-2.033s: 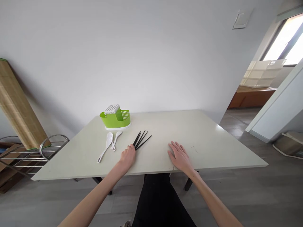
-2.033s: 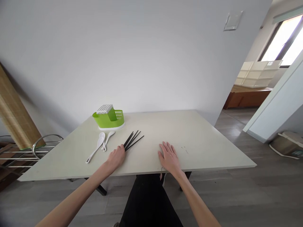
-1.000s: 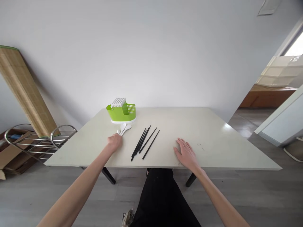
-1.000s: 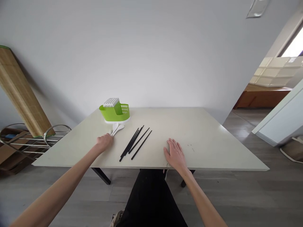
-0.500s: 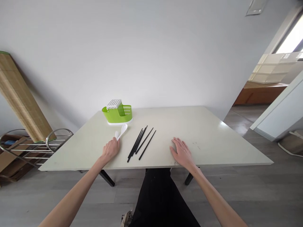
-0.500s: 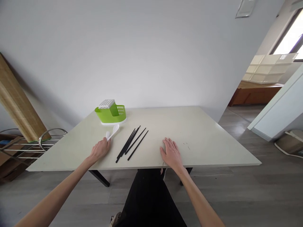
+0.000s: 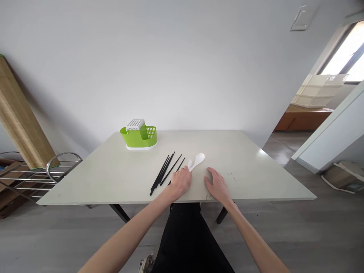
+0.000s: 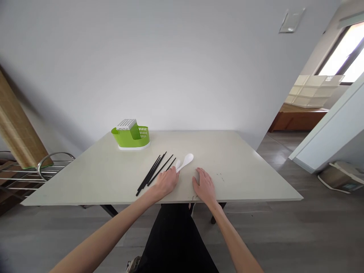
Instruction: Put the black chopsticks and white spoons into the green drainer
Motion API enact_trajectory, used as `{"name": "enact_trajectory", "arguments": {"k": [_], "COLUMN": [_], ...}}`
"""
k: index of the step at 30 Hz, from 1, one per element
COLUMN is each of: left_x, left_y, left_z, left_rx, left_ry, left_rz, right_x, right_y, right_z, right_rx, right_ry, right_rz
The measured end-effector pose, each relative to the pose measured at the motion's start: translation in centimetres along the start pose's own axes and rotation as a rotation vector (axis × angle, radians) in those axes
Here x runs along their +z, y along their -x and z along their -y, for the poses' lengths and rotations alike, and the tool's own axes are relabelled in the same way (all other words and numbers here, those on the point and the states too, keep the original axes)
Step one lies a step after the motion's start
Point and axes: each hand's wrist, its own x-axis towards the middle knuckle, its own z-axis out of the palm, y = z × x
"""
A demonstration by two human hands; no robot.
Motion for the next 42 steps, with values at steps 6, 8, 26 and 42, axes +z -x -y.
{"name": "enact_trajectory", "arguments": {"k": [6,8,26,42], "left_x": [2.5,2.9,-1.3,-12.6], "left_y": [-1.5,-1.7,-1.3,-16.4], "left_z": [-1.8,-1.9,-1.3,24.7], "left_rx": [0.036,0.048,0.176,-0.154], "left_ry": [-0.022,-0.033,-0.056,0.028], "left_rz": [-0.002,0.001,-0.037,-0.52], "right_x": [-0.2,-0.3,-0.9,-1.1], "right_y": [-0.2,-0.2,-0.2,-0.2], "right_z": [0.1,0.0,0.3,1.2], "right_rx": [0.056,0.056,-0.011,0.062], "right_ry": [-0.002,-0.002,0.029,-0.079], "right_rz": [-0.04,-0.035,0.017,-0.028]}}
